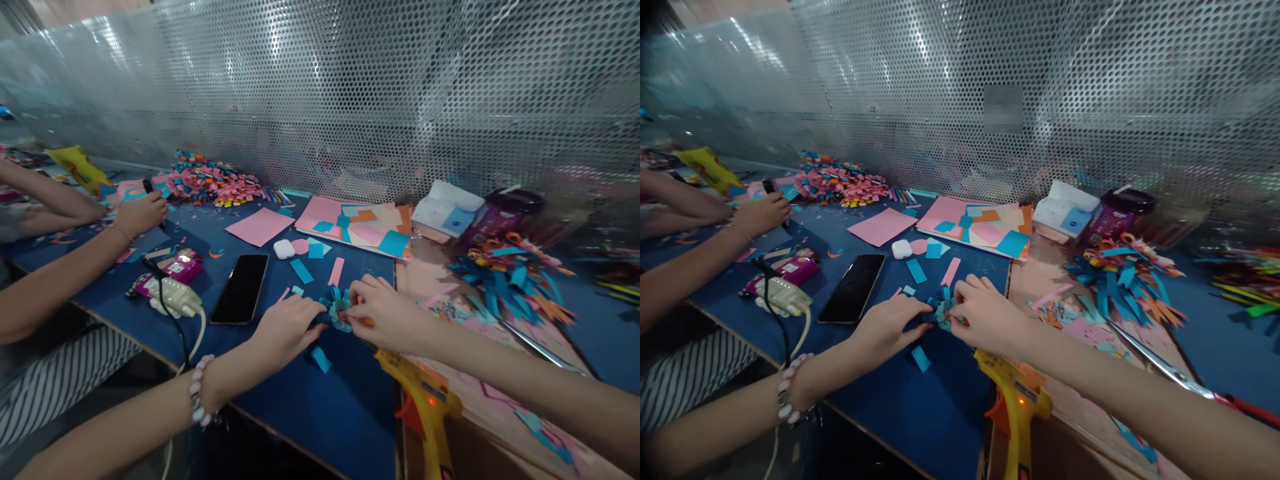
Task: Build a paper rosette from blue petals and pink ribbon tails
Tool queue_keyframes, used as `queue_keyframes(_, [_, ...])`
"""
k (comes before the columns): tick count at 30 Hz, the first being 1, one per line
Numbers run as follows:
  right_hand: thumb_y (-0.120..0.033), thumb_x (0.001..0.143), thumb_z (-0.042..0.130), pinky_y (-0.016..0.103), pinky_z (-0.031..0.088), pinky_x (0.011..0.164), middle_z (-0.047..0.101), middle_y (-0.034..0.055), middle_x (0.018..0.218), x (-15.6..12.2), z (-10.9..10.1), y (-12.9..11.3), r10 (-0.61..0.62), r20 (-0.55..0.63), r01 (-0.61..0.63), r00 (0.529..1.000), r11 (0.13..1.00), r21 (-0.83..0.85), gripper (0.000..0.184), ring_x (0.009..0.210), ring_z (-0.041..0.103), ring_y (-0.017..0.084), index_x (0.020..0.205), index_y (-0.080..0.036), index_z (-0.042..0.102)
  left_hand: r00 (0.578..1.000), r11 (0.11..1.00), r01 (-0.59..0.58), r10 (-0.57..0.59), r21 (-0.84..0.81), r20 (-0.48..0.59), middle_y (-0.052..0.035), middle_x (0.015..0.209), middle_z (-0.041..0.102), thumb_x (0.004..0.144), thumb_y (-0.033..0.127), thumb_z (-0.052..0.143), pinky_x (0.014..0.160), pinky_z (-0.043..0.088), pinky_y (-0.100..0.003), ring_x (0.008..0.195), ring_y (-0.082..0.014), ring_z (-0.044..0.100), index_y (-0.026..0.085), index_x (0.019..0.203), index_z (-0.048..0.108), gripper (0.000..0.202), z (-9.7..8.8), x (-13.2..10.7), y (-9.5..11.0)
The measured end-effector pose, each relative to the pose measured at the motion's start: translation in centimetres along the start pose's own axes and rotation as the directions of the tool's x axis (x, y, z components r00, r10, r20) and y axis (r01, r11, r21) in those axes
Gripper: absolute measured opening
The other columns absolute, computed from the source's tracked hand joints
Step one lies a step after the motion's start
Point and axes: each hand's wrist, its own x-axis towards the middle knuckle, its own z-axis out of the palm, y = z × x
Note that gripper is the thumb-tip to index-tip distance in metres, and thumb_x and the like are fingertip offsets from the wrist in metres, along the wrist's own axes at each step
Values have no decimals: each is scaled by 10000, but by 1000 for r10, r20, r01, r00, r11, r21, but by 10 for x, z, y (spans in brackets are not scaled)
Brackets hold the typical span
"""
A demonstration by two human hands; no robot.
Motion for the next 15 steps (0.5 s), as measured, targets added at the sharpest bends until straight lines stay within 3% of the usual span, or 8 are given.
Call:
queue_keyframes(10, [-238,876,534,371,362,798,559,80,878,7,5,5,-25,41,26,999,1000,-5,220,897,456,222,927,-231,748,1000,1000,-12,12,-1,-9,-20,971,680,881,273,591,867,479,-371,911,-209,629,203,1056,585,189,1,0,-2])
queue_keyframes(15, [-232,882,518,369,365,787,560,83,874,7,5,4,-25,48,26,999,1000,-7,235,887,458,220,887,-219,753,1000,1000,-11,11,9,3,-24,973,684,875,267,602,858,483,-359,910,-208,630,202,1055,592,191,1,1,-2])
